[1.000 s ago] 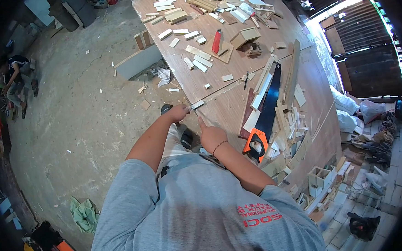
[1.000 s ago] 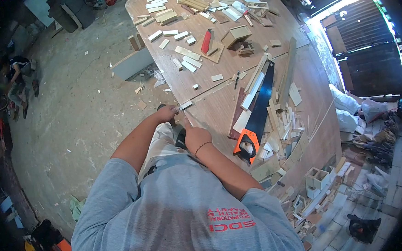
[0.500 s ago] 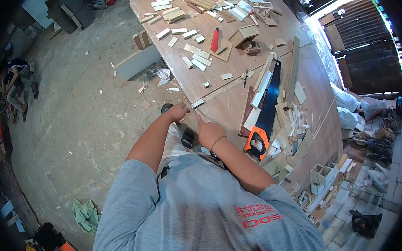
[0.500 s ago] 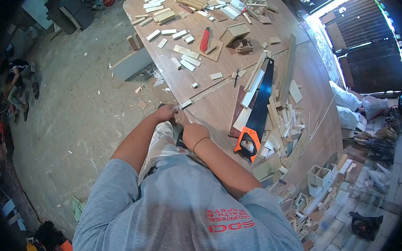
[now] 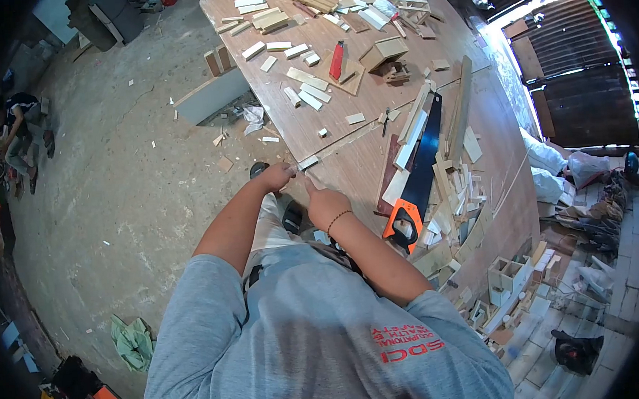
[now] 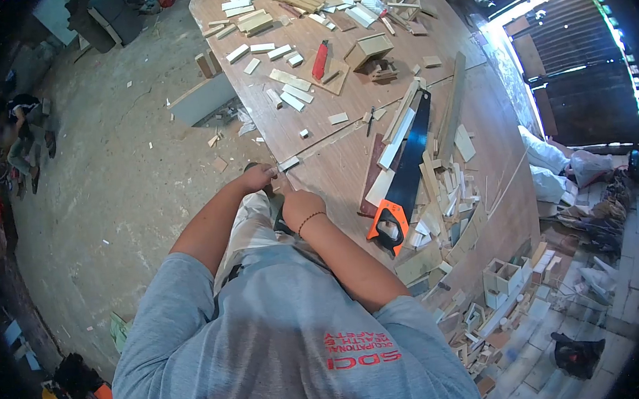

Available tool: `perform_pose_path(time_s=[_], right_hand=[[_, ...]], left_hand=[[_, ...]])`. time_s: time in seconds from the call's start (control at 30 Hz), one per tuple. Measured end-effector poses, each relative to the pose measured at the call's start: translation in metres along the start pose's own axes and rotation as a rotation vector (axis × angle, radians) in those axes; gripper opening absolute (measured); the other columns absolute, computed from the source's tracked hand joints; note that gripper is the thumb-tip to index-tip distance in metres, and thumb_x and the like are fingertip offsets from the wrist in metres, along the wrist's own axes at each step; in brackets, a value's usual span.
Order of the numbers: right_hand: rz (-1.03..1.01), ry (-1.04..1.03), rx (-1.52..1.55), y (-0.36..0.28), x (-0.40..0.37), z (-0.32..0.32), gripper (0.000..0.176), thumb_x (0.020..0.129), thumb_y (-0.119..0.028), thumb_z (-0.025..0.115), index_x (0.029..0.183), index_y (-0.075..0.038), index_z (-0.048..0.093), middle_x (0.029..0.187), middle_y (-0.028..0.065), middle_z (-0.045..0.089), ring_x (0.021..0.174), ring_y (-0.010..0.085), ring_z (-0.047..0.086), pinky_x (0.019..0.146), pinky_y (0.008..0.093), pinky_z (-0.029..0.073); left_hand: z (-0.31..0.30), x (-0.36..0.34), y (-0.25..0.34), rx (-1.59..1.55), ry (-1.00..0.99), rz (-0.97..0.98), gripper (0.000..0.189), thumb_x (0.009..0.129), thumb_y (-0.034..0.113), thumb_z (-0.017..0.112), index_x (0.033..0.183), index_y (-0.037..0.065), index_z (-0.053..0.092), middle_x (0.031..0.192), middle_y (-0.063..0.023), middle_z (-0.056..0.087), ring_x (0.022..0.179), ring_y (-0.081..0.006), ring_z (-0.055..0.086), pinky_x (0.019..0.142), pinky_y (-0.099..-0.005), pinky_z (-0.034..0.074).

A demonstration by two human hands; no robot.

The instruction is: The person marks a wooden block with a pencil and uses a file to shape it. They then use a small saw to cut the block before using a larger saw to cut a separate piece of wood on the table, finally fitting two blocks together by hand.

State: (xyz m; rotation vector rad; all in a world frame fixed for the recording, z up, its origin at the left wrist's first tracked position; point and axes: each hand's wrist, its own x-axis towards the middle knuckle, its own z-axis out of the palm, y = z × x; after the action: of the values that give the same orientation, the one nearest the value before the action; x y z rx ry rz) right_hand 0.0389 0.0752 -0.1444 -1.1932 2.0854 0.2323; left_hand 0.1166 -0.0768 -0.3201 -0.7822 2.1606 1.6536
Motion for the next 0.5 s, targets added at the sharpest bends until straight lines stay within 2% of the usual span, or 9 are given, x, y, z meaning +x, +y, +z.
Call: perform_pose_path(time_s=[0.1,0.17,0.23,0.3,0.37,0.5], right_hand=[[0.002,-0.012,-0.005,-0.001,0.02,0.005,0.063,0.085,-0.011,0.044,0.146,-0.012,0.029,0.096,0.0208,0.067,0.087,0.0349,0.066,0.075,0.0453,0.052],[-0.016,0.077,0.034,-0.002,0.046,0.017,0.063,0.085,-0.011,0.044,0.146,-0.012,0.028,0.098,0.0213,0.067,0.088,0.0343,0.066,0.077,0.0449,0.052],[-0.017,0.052,0.037,-0.005,0.043,0.01,0.063,0.085,-0.012,0.044,0.146,-0.012,0.029,0.098,0.0213,0.067,0.088,0.0344,0.066,0.077,0.0453,0.052],[-0.011,0.031,0.044,-0.004,0.028,0.001,0.062,0.085,-0.012,0.044,0.146,-0.012,0.029,0.098,0.0213,0.067,0.088,0.0344,0.066,0.077,0.0456,0.052],[0.012,-0.011,-0.02,-0.003,-0.004,-0.006,0.062,0.086,-0.012,0.044,0.146,-0.013,0.029,0.097,0.0212,0.067,0.088,0.0351,0.066,0.076,0.0465,0.052],[0.015,-0.016,-0.016,-0.001,-0.001,0.001,0.062,0.086,-0.011,0.044,0.146,-0.015,0.029,0.096,0.0217,0.067,0.088,0.0358,0.066,0.075,0.047,0.052]], left_hand=[[0.002,0.001,-0.002,-0.011,0.016,0.014,0.044,0.094,0.036,0.045,0.103,-0.003,0.063,0.091,-0.0161,0.065,0.083,-0.0265,0.062,0.076,-0.0376,0.048],[0.007,0.009,-0.014,0.015,0.041,0.052,0.044,0.094,0.036,0.045,0.103,-0.003,0.063,0.09,-0.0158,0.065,0.083,-0.0262,0.062,0.076,-0.0379,0.048],[0.003,0.003,-0.007,0.048,0.064,0.089,0.044,0.094,0.036,0.045,0.103,-0.003,0.062,0.089,-0.0155,0.065,0.082,-0.026,0.062,0.075,-0.0381,0.048],[0.0,-0.005,0.005,0.01,0.018,0.016,0.044,0.092,0.037,0.043,0.1,-0.001,0.065,0.098,-0.0209,0.065,0.095,-0.0334,0.061,0.084,-0.0417,0.046],[-0.001,-0.007,0.01,0.009,0.02,-0.005,0.043,0.092,0.036,0.043,0.101,-0.001,0.064,0.099,-0.021,0.065,0.095,-0.0338,0.061,0.084,-0.0418,0.046],[0.001,-0.003,0.009,-0.053,-0.017,-0.113,0.042,0.091,0.034,0.043,0.102,-0.001,0.064,0.101,-0.0223,0.065,0.095,-0.0354,0.061,0.085,-0.0418,0.046]])
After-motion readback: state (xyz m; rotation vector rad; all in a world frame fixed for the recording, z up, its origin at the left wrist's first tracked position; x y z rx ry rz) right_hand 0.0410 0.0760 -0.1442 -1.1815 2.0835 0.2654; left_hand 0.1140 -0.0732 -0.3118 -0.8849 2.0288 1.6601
